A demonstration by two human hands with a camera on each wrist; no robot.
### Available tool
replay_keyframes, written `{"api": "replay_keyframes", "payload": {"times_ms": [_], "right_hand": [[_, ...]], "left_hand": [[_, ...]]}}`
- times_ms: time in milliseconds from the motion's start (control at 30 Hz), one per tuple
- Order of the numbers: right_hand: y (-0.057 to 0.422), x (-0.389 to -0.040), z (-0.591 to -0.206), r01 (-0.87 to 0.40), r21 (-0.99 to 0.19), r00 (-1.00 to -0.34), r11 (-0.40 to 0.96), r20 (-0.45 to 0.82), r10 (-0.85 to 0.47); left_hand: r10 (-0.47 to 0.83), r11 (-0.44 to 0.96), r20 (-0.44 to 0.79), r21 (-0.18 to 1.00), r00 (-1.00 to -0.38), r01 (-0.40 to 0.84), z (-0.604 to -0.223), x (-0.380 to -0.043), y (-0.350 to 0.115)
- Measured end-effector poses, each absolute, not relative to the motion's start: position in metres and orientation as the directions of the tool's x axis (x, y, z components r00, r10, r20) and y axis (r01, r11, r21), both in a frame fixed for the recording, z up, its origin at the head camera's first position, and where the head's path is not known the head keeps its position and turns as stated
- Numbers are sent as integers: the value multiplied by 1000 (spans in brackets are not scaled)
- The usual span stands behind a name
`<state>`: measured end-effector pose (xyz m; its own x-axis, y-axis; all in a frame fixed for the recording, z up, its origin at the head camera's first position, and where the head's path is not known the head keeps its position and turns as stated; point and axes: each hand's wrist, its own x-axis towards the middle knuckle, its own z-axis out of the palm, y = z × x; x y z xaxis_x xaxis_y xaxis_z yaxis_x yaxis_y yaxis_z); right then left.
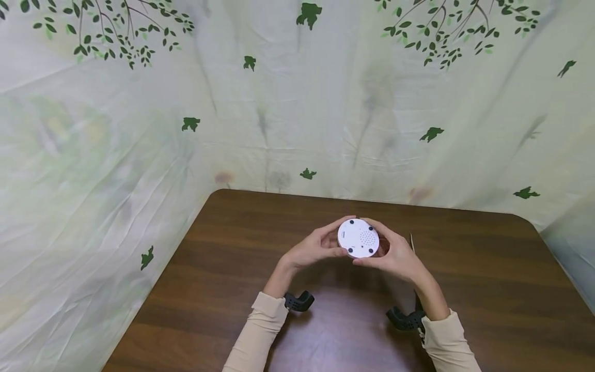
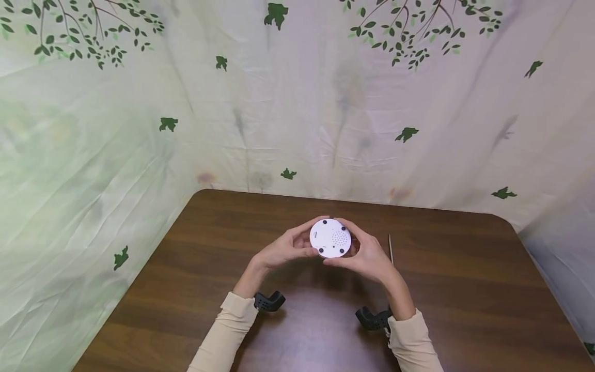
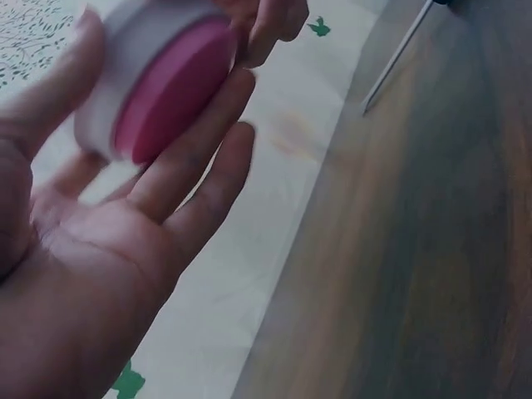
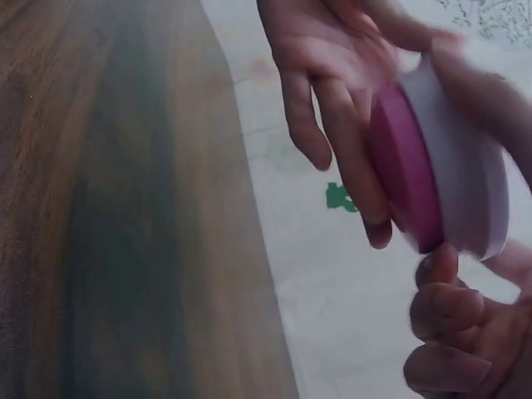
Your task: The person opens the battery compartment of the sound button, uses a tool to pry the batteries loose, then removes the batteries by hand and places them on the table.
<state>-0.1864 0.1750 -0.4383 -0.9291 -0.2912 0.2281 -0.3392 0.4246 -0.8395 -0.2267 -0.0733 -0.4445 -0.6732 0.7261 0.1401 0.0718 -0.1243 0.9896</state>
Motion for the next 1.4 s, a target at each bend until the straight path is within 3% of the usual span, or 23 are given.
{"api": "replay_keyframes", "payload": {"times_ms": [167, 333, 433, 700, 800, 1000, 1133, 1400], "right_hand": [[175, -189, -443, -360, -824, -931, 438, 293, -216], [173, -192, -448, -360, -860, -932, 361, 316, -175], [174, -193, -448, -360, -875, -931, 324, 314, -186], [188, -191, -446, -372, -901, -882, 223, 268, -388], [191, -192, -447, -363, -912, -882, 193, 269, -386], [186, -192, -449, -336, -918, -922, 212, 275, -271], [181, -193, -450, -327, -924, -931, 200, 278, -235], [188, -190, -445, -348, -893, -906, 284, 243, -346]], "left_hand": [[637, -141, 139, 988, -758, 63, -450, -226, -63], [578, -143, 119, 989, -807, 43, -450, -223, -51], [594, -149, 134, 987, -793, 55, -449, -221, -50], [730, -189, 188, 980, -657, 70, -451, -221, -68], [720, -197, 196, 978, -665, 74, -450, -221, -68], [626, -179, 184, 980, -758, 90, -449, -220, -55], [598, -162, 171, 983, -783, 91, -447, -218, -51], [684, -122, 201, 979, -701, 162, -443, -222, -60]]}}
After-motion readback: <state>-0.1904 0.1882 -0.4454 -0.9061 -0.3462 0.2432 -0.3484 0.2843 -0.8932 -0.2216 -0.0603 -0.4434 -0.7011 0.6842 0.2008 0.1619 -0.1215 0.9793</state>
